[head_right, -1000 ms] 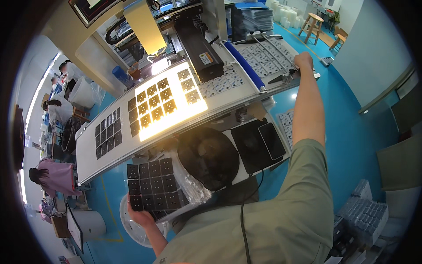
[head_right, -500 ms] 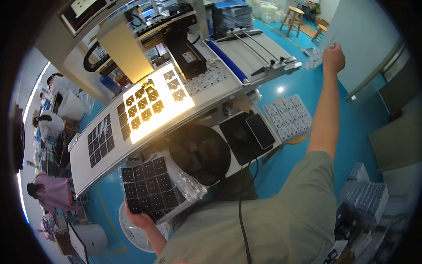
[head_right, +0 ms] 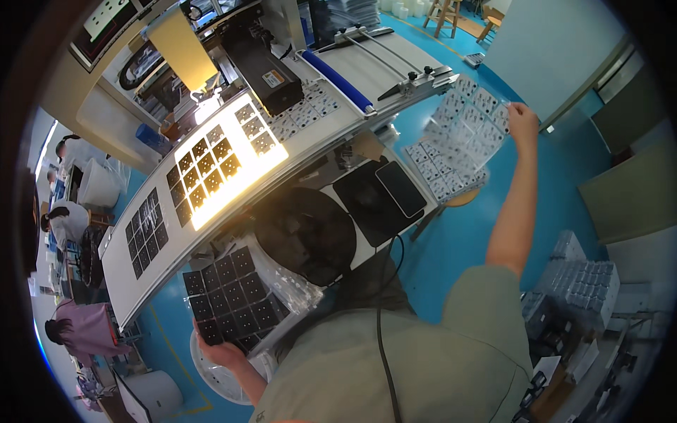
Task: Assembling small solar cells onto a grid and applying protective film on a production line.
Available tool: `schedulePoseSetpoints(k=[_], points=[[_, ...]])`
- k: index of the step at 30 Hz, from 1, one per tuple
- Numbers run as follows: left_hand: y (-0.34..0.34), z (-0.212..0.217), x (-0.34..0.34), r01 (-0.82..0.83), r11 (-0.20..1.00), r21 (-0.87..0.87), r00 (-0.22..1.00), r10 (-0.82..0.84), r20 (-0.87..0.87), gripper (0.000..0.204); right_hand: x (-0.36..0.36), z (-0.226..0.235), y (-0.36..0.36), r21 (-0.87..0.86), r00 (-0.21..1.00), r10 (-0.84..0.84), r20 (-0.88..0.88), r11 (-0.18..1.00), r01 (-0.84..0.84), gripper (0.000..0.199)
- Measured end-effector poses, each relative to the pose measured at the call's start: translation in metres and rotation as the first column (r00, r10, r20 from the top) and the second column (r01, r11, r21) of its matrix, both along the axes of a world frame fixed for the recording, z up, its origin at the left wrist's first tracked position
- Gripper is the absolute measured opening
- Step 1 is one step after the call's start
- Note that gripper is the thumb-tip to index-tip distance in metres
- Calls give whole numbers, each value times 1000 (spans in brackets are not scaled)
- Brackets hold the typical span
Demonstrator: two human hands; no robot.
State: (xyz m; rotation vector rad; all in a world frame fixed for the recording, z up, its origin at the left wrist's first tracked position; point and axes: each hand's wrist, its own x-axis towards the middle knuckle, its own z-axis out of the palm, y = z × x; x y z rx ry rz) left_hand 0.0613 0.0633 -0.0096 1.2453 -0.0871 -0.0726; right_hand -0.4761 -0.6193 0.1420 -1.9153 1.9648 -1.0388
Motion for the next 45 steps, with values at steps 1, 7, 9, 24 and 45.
schedulePoseSetpoints(k=[1,7,9,24,45], points=[[0,-1,0,4,1000,17,1000,-4,9,52,-14,-26,-7,-3,991,9,132,1000,-9,31],[3,-3,3,12,1000,-21,1000,-12,11,52,-71,-195,-27,190,936,-145,320,978,87,27],[2,-5,3,27,999,-42,1000,-27,0,51,-86,-240,-33,223,956,-201,213,963,152,27],[-3,1,3,34,999,-27,999,-35,-17,51,-68,-263,-33,260,915,-267,301,947,191,24],[63,99,18,-67,962,-266,995,43,-92,47,-46,-261,-11,215,887,89,454,955,-206,39]])
